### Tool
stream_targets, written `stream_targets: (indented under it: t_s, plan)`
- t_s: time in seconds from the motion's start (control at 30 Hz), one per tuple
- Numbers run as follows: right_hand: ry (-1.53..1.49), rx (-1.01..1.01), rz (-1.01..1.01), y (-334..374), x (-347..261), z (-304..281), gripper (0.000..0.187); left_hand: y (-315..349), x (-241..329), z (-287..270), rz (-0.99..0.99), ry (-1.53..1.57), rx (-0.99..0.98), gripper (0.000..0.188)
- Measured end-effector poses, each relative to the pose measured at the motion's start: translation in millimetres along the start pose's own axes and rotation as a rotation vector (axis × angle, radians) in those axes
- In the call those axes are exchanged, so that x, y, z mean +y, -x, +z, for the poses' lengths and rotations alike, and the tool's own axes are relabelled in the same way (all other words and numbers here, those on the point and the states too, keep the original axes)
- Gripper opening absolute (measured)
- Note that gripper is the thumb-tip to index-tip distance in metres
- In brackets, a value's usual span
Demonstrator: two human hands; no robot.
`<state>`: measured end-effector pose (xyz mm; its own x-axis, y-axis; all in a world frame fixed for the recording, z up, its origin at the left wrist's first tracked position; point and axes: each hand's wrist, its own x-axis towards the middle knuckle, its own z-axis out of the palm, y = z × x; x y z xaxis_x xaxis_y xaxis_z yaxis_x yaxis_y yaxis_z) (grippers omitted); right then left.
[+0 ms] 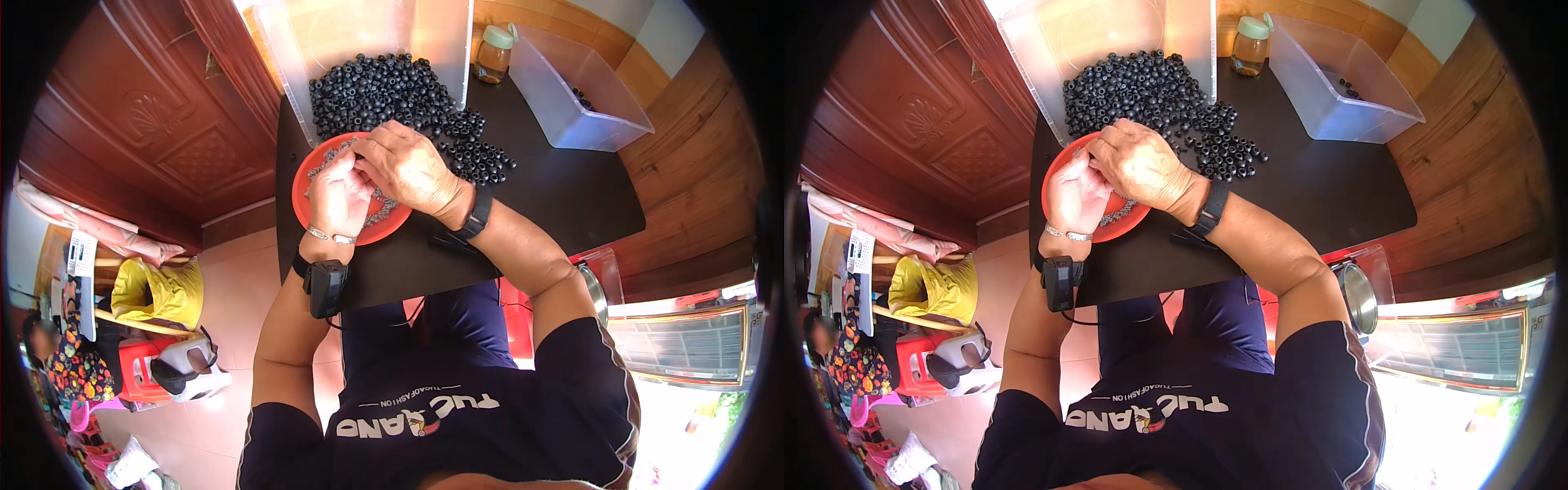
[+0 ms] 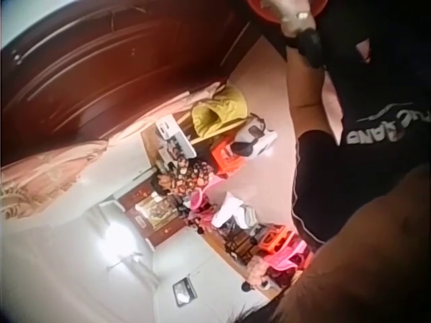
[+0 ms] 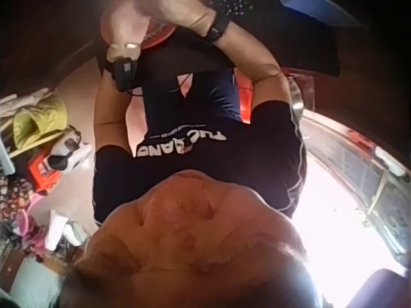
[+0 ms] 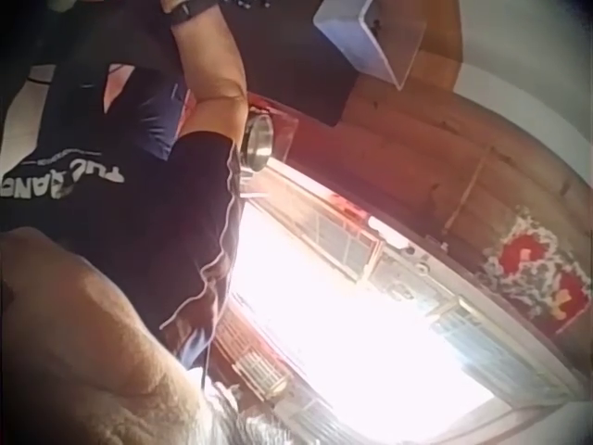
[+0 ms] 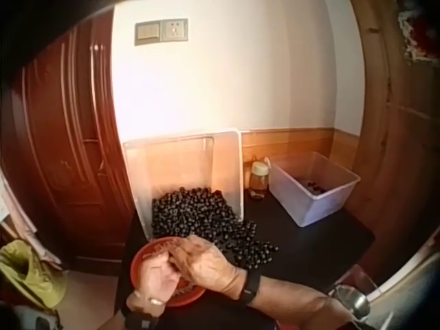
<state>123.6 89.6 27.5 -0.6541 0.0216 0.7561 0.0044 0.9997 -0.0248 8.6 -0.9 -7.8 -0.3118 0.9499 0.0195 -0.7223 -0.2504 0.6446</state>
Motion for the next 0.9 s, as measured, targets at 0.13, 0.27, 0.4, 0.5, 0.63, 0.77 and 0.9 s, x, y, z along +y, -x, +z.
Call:
stream_targets:
  t_s: [0.13,0.27,0.4,0.5,0.63,0.77,0.9]
  plan:
    - [-0.010,0.067,-0.006,-2.4,3.2,-6.0,0.026,1.4,1.3,12.1,0.030,-0.026,0.005,0.029]
    - [0.237,0.324,0.124,-20.7,32.8,-41.0,0.021,1.8,13.2,-7.5,-0.009,-0.117,0.016,0.032]
    - [0.690,0.501,0.500,-10.1,119.4,-124.9,0.025,1.8,20.0,-13.8,0.031,-0.130,0.172,0.032]
    - [1.040,0.293,0.818,23.1,174.5,-186.5,0.038,-7.6,12.4,-4.9,0.019,-0.130,0.145,0.030]
    - [1.009,0.189,0.847,33.5,179.2,-186.4,0.036,-5.3,15.7,-3.5,0.007,-0.147,0.180,0.028]
    - [0.517,0.048,0.743,21.3,148.7,-117.0,0.024,-1.3,16.5,-9.7,-0.007,-0.173,0.197,0.026]
    - [0.016,-0.323,0.548,8.3,108.7,-41.9,0.022,-1.6,15.1,-8.4,-0.017,-0.190,0.191,0.025]
